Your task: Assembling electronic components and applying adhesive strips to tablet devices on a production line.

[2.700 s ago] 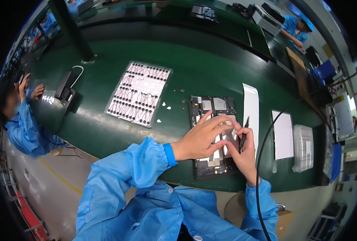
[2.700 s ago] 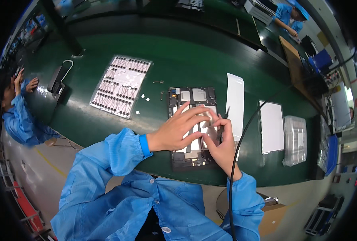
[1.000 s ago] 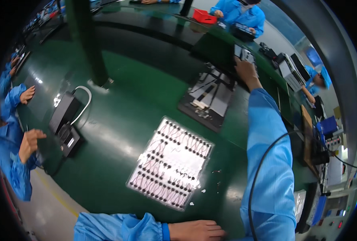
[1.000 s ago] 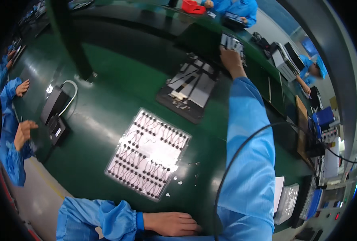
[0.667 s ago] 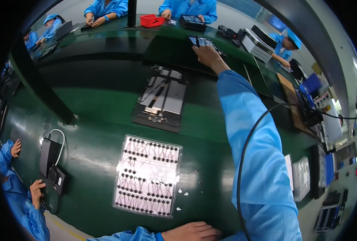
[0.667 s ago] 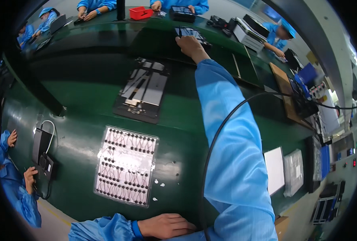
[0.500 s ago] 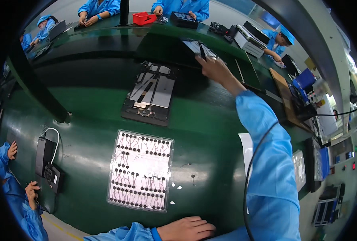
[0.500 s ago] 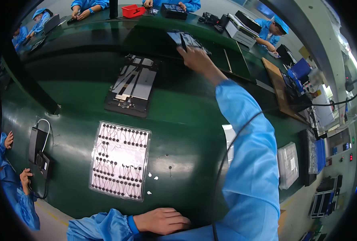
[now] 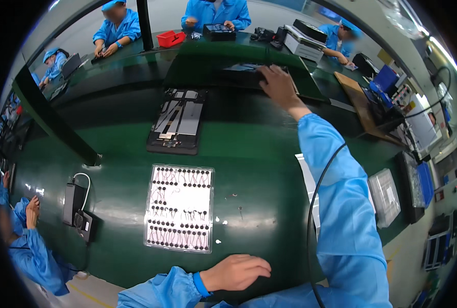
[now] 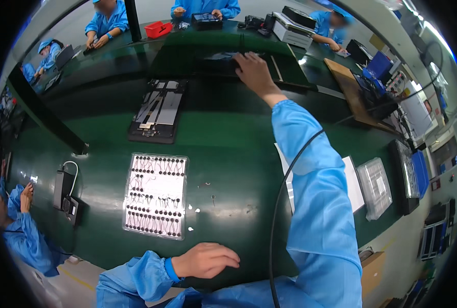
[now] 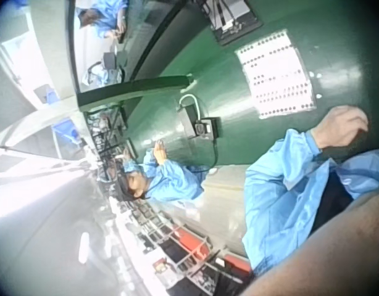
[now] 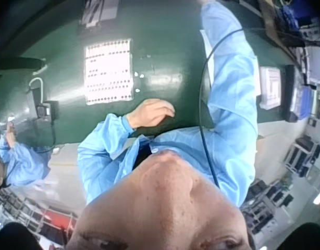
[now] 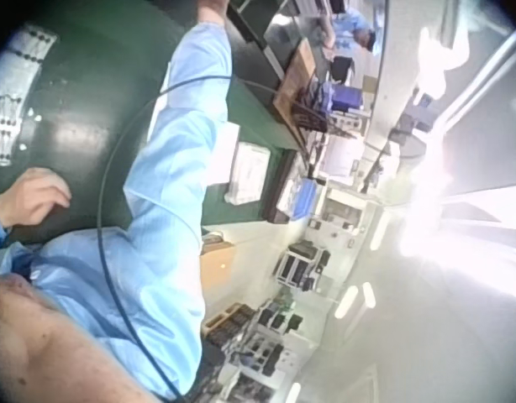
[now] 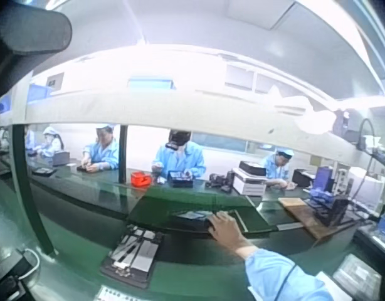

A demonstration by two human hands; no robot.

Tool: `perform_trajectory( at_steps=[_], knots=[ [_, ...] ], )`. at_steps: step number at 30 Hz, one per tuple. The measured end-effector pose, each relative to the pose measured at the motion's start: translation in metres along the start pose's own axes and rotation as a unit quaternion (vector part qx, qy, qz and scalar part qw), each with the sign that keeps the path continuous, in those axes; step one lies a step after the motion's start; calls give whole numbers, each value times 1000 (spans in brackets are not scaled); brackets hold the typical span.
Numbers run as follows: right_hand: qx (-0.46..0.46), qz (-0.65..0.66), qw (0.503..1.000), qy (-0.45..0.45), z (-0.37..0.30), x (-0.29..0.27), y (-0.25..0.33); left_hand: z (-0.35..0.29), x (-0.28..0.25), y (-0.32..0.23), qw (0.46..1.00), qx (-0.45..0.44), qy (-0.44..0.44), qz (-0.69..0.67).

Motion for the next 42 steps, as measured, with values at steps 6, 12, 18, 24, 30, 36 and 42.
perform_trajectory(
  at_steps=[6,12,18,24,30,36,42],
  knots=[
    [74,345,934,-53,-51,-166,-38,-1,8,27,961,-161,-22,-225],
    [111,705,699,-36,-157,-212,-4,15,44,60,552,-365,-190,-726],
    [64,771,628,85,-233,-204,78,33,89,73,624,-306,-101,-712],
    [204,561,801,34,-305,-162,46,9,38,91,772,-360,-268,-450],
    [174,328,920,125,-350,-152,32,28,20,75,826,-389,-287,-289],
    [141,355,924,-21,-353,-161,13,37,16,80,864,-375,-286,-177],
    [233,514,825,-43,-358,-168,13,46,2,65,886,-447,-120,19]
  ],
)
Point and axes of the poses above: each hand's wrist, its own z-axis towards the middle knuckle, its own x-axis out of the palm, y = z × x, the point moved 8 cm from there along z, towards the middle knuckle, and after that the axes turned 4 degrees about y, right-handed, at the moved point
